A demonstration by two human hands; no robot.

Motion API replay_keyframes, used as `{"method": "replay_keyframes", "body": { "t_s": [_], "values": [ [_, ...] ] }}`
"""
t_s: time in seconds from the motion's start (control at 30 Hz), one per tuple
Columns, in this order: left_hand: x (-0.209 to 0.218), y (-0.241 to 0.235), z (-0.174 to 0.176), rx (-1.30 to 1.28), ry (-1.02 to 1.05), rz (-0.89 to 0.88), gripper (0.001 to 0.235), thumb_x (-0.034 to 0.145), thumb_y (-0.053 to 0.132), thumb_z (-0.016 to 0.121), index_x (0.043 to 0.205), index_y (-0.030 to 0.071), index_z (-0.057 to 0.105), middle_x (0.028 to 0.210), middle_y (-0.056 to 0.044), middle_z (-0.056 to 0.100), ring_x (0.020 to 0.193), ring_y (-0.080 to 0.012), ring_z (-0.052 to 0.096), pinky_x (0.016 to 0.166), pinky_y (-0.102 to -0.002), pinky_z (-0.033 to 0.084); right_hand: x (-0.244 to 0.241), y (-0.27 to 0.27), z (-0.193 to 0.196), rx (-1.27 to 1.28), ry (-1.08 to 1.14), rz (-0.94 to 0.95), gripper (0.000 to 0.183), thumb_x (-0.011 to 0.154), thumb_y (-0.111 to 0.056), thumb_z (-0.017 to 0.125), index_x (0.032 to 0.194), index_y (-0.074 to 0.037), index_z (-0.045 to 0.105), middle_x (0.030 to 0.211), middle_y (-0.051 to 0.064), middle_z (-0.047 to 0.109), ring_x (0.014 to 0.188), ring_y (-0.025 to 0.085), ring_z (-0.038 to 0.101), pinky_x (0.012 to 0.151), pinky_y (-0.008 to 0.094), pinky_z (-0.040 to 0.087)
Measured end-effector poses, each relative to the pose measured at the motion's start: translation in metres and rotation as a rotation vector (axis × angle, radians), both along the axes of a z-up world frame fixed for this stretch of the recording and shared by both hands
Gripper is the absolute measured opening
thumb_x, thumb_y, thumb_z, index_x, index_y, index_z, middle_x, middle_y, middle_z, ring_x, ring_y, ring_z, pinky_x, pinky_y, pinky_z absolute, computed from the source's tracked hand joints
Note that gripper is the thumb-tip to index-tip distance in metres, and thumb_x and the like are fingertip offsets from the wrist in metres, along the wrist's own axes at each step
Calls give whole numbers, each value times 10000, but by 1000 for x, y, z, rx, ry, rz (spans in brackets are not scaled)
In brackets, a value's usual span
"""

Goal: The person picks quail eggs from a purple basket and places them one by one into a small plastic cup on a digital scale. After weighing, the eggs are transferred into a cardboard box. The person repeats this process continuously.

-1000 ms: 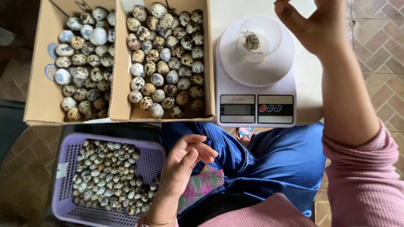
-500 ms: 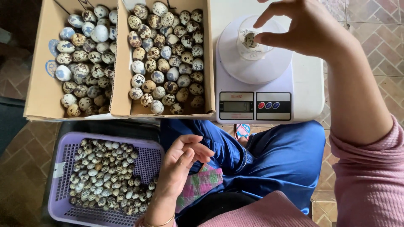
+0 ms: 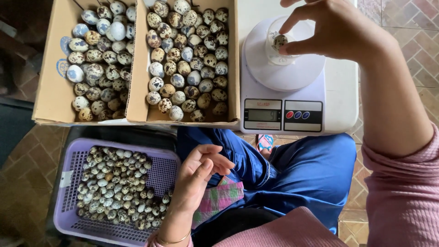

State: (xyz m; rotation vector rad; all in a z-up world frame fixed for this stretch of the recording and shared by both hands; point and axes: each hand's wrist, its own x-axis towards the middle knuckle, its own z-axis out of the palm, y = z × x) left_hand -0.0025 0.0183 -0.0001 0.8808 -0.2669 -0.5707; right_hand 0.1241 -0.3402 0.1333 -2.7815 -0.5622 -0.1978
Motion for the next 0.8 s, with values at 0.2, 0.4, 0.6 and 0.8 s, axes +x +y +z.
{"method": "replay_keyframes", "body": {
  "t_s": [0.2,0.4,0.6,0.8],
  "values": [
    [0,-1,3,-12,19,3,387,1025,231,606,1298,-35,539,1052,-201,731,900,-190,678,844,-288,552,7,1,-4,-18,20,7,255,887,-286,812,1010,-63,811,1501,193,604,1224,353,572,995,428,456],
    [0,-2,12,-45,-25,-18,376,1020,265,647,1283,5,580,1052,-189,732,912,-197,682,847,-309,558,-15,3,11,-23,-133,8,204,939,-233,867,1026,-57,809,1516,190,649,1174,352,610,1020,444,456],
    [11,-16,32,-104,-178,-97,285,1053,76,609,1338,85,600,1159,-115,711,1007,-133,639,873,-254,536,-90,83,41,319,28,353,357,584,-216,923,882,-54,812,1429,178,499,1411,326,407,1148,383,450],
    [4,-28,60,-182,-68,-121,340,1003,21,674,1327,5,575,1157,-73,663,1030,-114,620,865,-214,516,-116,122,23,305,-136,431,403,648,-270,908,987,-93,782,1393,167,601,1341,401,530,1100,518,447]
  ]
}}
